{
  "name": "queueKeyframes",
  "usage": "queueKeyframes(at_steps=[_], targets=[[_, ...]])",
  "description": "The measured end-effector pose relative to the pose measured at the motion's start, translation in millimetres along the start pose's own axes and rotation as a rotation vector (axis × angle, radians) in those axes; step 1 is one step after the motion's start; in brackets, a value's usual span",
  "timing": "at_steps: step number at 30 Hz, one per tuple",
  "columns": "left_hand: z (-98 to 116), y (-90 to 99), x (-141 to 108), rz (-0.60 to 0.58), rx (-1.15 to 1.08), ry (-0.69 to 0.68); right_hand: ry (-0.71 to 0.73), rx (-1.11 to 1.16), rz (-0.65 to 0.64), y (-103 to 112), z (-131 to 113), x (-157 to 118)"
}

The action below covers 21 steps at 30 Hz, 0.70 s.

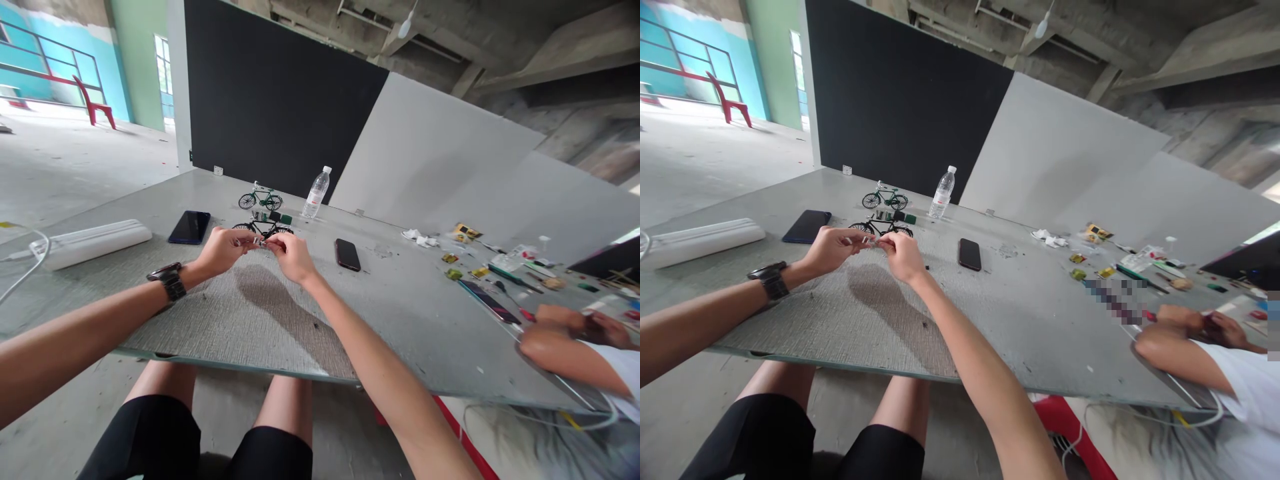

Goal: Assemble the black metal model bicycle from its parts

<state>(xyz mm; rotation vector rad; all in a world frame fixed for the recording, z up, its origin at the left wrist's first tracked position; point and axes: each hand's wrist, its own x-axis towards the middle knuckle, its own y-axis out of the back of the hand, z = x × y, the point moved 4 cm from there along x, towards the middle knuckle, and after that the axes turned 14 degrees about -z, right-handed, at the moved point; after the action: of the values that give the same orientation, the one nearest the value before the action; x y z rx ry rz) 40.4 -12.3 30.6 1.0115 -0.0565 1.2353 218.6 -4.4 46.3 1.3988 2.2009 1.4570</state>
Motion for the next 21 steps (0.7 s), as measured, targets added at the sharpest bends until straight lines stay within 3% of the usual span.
queueKeyframes(at_steps=[6,14,17,21], targets=[[-1.6,-0.4,3.1,-0.036,0.075,-0.004,0.008,0.033,-0.06,-0.4,3.5,1.2],[-15.5,-3.0,8.3,-0.039,0.096,0.122,0.053,-0.137,0.034,21.0,15.6,-1.0],[-17.5,-2.1,7.3,-0.031,0.076,0.144,0.015,-0.175,-0.022,26.5,27.5,-3.4],[-16.9,-1.4,6.7,-0.047,0.062,0.156,-0.073,-0.228,-0.205,29.3,43.1,-5.3]])
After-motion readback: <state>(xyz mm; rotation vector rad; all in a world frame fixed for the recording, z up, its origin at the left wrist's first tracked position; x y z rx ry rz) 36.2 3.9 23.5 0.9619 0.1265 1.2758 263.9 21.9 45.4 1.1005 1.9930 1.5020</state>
